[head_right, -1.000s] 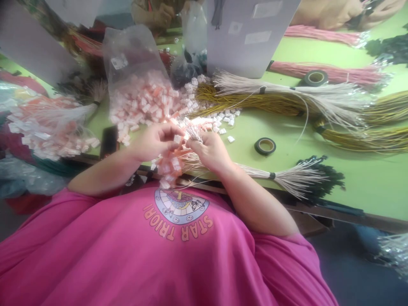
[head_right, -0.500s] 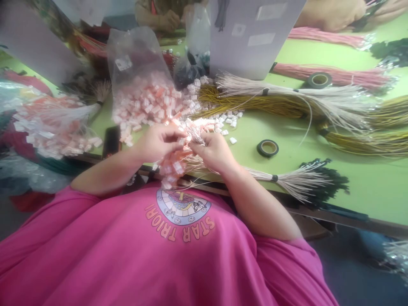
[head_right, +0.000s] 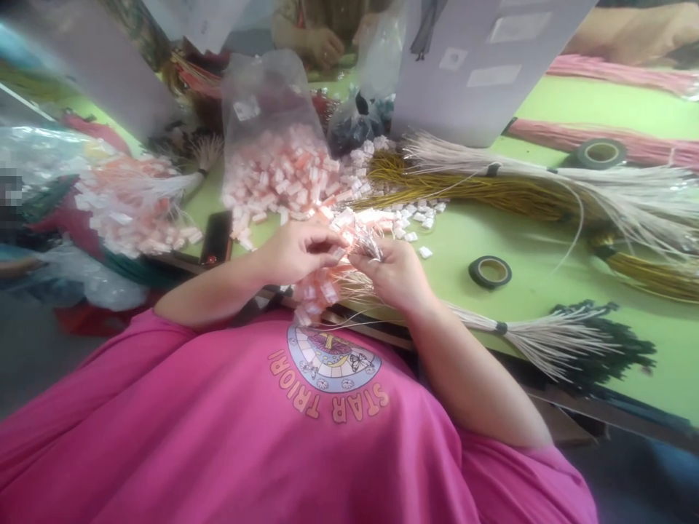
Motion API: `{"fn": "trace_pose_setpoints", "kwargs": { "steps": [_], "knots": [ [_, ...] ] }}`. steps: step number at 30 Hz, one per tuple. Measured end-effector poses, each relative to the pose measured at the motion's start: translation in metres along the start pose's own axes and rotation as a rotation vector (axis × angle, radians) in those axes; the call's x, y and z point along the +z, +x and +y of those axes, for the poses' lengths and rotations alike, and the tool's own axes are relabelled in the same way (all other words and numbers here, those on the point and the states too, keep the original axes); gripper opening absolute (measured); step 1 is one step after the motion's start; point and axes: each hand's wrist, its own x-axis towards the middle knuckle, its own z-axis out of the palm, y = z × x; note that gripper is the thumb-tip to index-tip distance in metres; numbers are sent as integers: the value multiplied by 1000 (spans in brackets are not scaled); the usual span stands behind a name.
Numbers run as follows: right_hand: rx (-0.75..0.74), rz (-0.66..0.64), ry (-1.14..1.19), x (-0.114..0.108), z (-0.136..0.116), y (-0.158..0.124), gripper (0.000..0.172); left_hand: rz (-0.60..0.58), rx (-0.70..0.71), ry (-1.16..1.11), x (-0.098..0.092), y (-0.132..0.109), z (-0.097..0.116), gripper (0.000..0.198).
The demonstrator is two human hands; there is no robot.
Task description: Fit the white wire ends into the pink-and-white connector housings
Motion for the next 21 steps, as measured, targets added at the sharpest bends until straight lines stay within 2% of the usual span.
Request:
{"fn": "trace_pose_setpoints", "kwargs": {
  "steps": [3, 6, 8, 10, 12, 14, 17, 19, 21],
  "knots": [
    [11, 11, 6, -1, 0, 1, 9, 42, 125, 123, -3, -3, -4, 15],
    [13, 91, 47, -3, 0, 3, 6, 83, 170, 226, -19, -9, -21, 20],
    [40, 119, 82, -3, 2, 4, 8, 130, 62, 280, -40, -20, -44, 29],
    [94, 104, 95, -3, 4, 5, 12, 193, -121, 386, -63, -38, -74, 29],
    [139, 78, 81, -4, 6, 5, 16, 165, -244, 468, -84, -58, -103, 31],
    [138, 65, 67, -4, 7, 5, 16, 110, -308, 492, -97, -77, -126, 30],
    [94, 50, 75, -3, 4, 4, 5, 91, -337, 457, -99, -92, -145, 17],
    [83, 48, 82, -2, 1, 4, 10, 103, -341, 472, -95, -91, -147, 13],
    [92, 50, 100, 0, 0, 4, 11, 152, -328, 489, -88, -85, -143, 18]
  ]
}}
